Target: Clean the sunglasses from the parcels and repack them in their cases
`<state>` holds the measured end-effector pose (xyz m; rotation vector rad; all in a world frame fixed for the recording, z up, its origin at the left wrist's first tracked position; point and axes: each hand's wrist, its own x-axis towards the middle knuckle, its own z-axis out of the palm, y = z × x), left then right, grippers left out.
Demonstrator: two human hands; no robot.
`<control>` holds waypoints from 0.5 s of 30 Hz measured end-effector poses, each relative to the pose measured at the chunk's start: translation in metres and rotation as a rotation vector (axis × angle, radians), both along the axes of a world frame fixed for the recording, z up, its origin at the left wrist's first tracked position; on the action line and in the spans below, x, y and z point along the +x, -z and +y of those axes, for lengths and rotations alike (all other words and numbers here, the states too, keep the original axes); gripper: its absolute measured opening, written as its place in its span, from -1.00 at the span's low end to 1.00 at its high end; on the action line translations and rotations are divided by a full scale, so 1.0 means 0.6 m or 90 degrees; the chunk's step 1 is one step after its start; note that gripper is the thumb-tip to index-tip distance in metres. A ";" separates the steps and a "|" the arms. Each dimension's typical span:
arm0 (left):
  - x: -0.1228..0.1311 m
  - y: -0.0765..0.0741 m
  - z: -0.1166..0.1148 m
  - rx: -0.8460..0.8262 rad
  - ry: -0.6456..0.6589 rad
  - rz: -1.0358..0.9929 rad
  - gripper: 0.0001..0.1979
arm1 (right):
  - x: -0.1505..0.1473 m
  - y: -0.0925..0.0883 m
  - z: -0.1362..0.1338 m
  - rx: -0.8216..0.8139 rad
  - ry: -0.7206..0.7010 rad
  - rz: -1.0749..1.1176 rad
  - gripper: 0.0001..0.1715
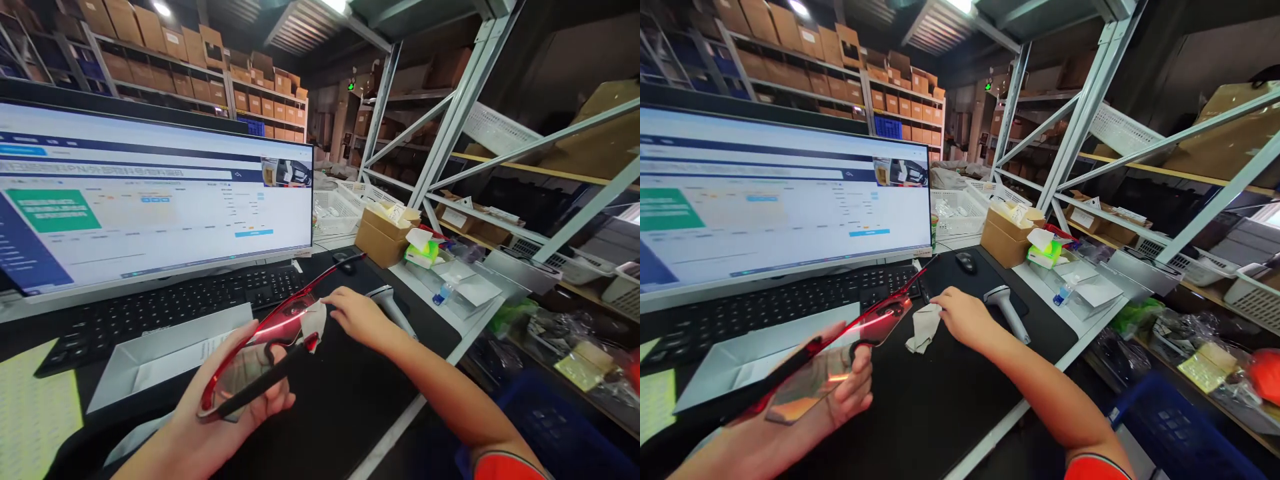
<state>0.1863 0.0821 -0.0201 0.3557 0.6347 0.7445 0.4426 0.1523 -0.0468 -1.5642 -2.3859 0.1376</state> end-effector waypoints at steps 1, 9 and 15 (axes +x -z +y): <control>-0.003 -0.005 -0.002 0.018 0.012 -0.007 -0.58 | -0.021 0.006 0.019 -0.034 -0.005 -0.025 -0.55; -0.019 -0.033 -0.020 0.108 0.040 -0.088 -0.45 | -0.057 0.042 0.128 -0.131 0.039 -0.019 -0.77; -0.031 -0.049 -0.028 0.124 0.022 -0.091 -0.33 | -0.026 -0.009 0.087 -0.114 0.042 0.213 -0.84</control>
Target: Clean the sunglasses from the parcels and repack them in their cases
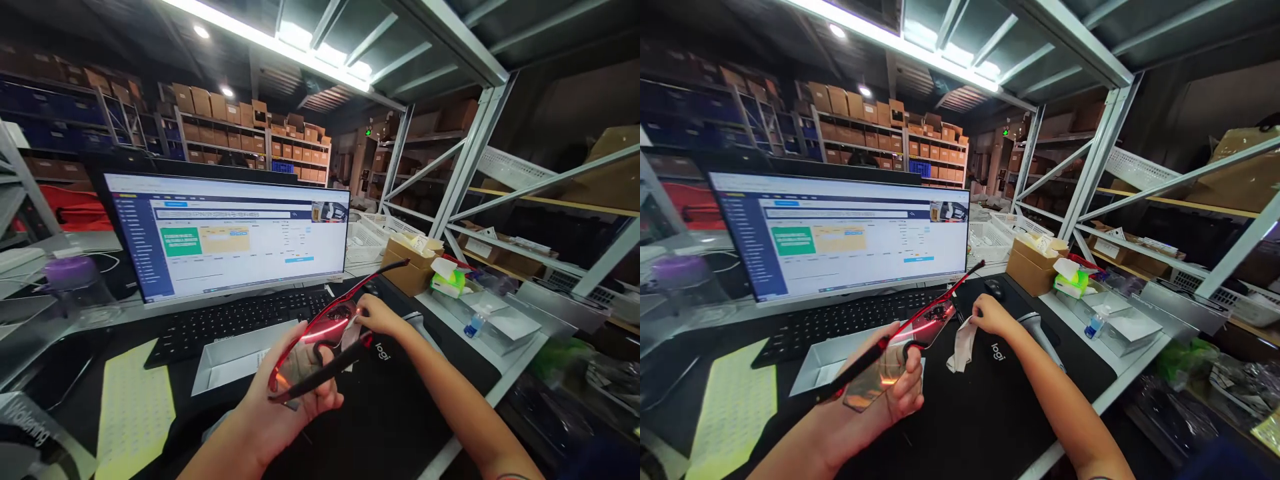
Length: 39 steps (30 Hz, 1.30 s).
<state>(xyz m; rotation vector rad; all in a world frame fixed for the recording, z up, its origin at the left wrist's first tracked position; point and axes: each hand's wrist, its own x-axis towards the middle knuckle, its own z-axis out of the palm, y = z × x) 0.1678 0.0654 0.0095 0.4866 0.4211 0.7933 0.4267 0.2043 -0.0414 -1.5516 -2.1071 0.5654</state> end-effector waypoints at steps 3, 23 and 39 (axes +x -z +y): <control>-0.004 -0.010 -0.002 0.006 -0.029 0.048 -0.37 | 0.029 -0.042 -0.046 -0.035 0.019 0.165 -0.76; 0.034 0.017 -0.005 0.009 -0.005 0.100 -0.31 | -0.105 0.004 -0.287 -0.239 0.022 0.956 -0.57; 0.065 0.065 -0.017 0.144 0.042 0.228 -0.43 | -0.131 0.039 -0.268 0.008 0.007 0.801 -0.61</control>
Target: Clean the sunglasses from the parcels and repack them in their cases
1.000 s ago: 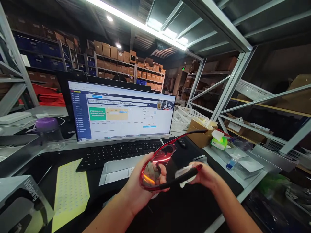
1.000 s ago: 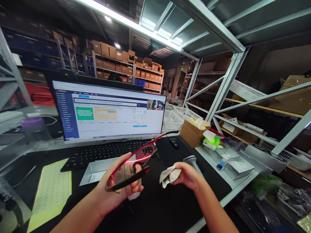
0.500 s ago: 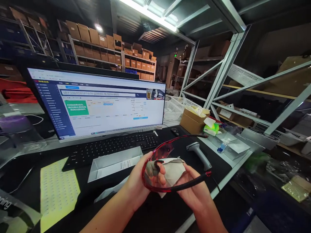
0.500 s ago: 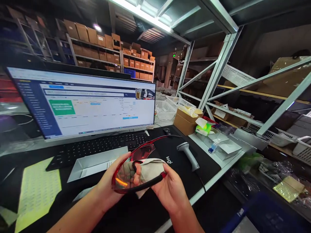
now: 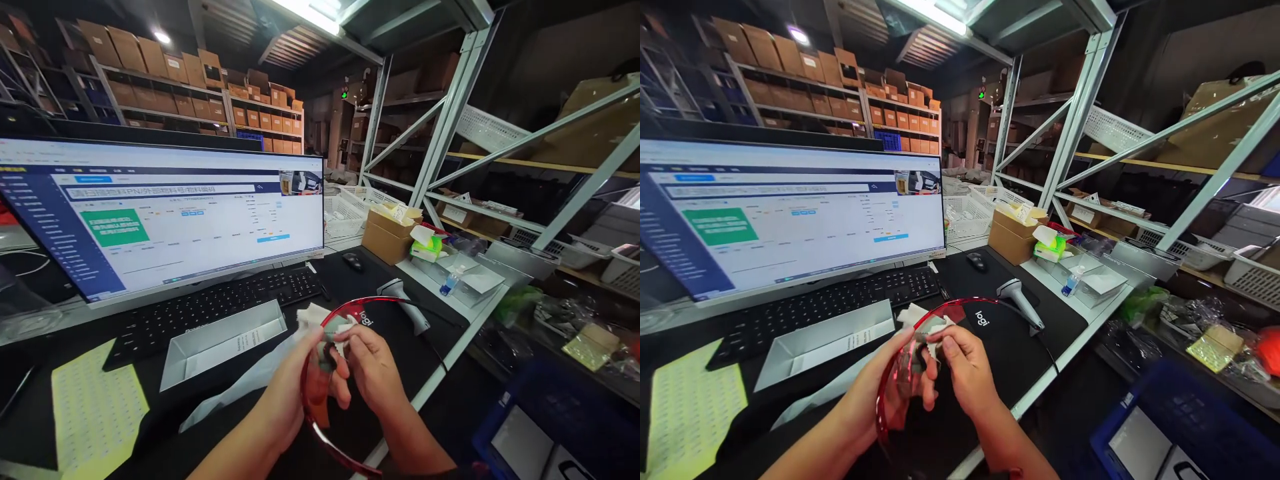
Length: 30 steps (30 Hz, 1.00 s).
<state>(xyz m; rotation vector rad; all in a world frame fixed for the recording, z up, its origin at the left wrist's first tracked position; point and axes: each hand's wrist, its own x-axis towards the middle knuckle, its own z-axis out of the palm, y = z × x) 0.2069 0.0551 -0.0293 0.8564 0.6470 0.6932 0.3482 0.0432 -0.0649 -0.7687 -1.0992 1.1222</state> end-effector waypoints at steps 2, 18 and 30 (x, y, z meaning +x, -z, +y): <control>0.002 0.002 -0.001 -0.005 0.009 0.000 -0.44 | 0.005 0.002 0.003 0.030 0.109 -0.093 -0.64; 0.002 0.005 0.002 0.098 -0.014 0.109 -0.37 | -0.035 -0.023 0.042 -0.088 0.030 0.261 -0.34; -0.043 -0.050 0.021 0.066 -0.186 0.034 -0.45 | -0.066 -0.091 0.139 -0.025 -0.018 0.245 -0.34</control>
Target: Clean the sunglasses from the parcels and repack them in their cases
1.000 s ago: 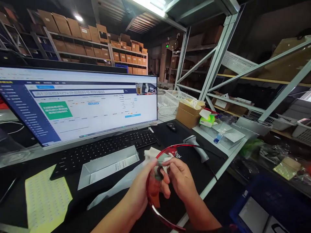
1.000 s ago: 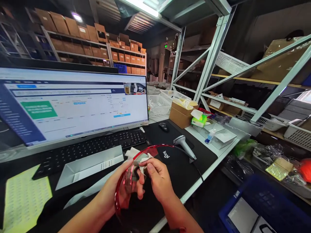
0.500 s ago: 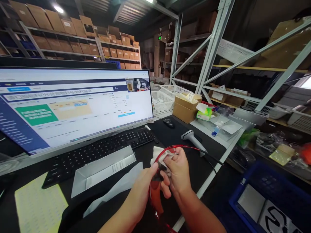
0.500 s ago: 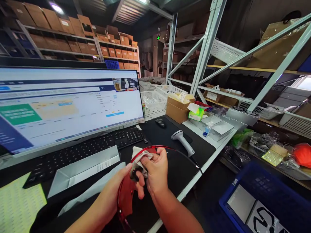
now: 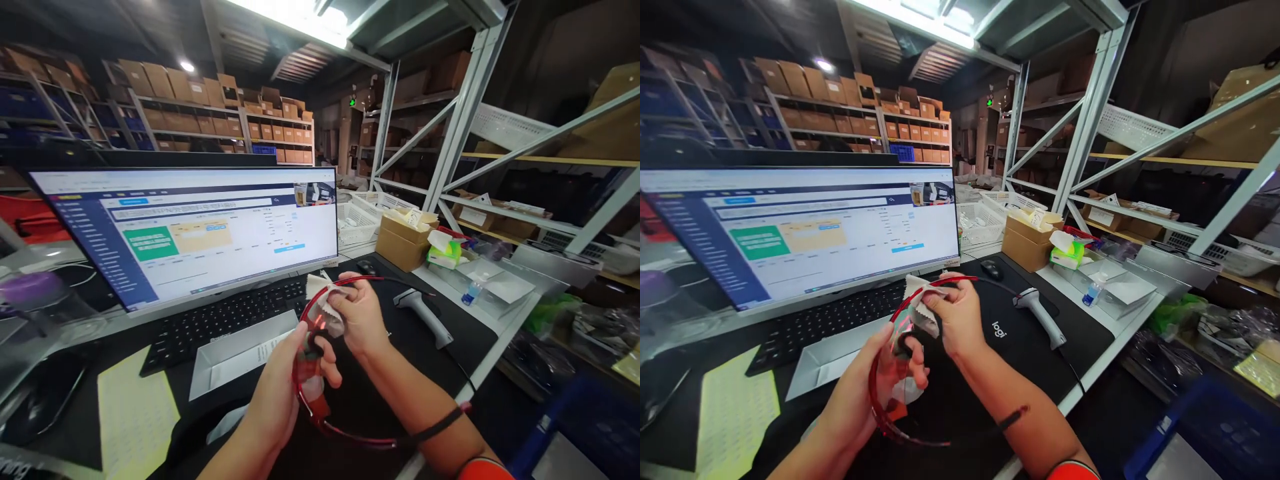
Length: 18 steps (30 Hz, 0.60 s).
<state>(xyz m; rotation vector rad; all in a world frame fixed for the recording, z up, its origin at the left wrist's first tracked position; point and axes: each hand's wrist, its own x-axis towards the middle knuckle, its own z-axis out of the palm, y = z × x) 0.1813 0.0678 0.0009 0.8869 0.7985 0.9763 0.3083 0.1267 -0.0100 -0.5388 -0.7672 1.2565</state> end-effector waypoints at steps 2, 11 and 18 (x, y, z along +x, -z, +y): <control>-0.007 -0.003 0.002 -0.017 -0.032 -0.002 -0.46 | -0.021 0.008 -0.002 -0.054 -0.110 -0.015 -0.36; -0.014 -0.011 0.012 -0.020 -0.061 -0.047 -0.49 | -0.002 -0.039 0.042 0.037 -0.049 -0.100 -0.39; -0.029 -0.018 0.012 -0.031 -0.092 -0.070 -0.52 | -0.056 -0.009 0.032 -0.026 -0.167 -0.061 -0.45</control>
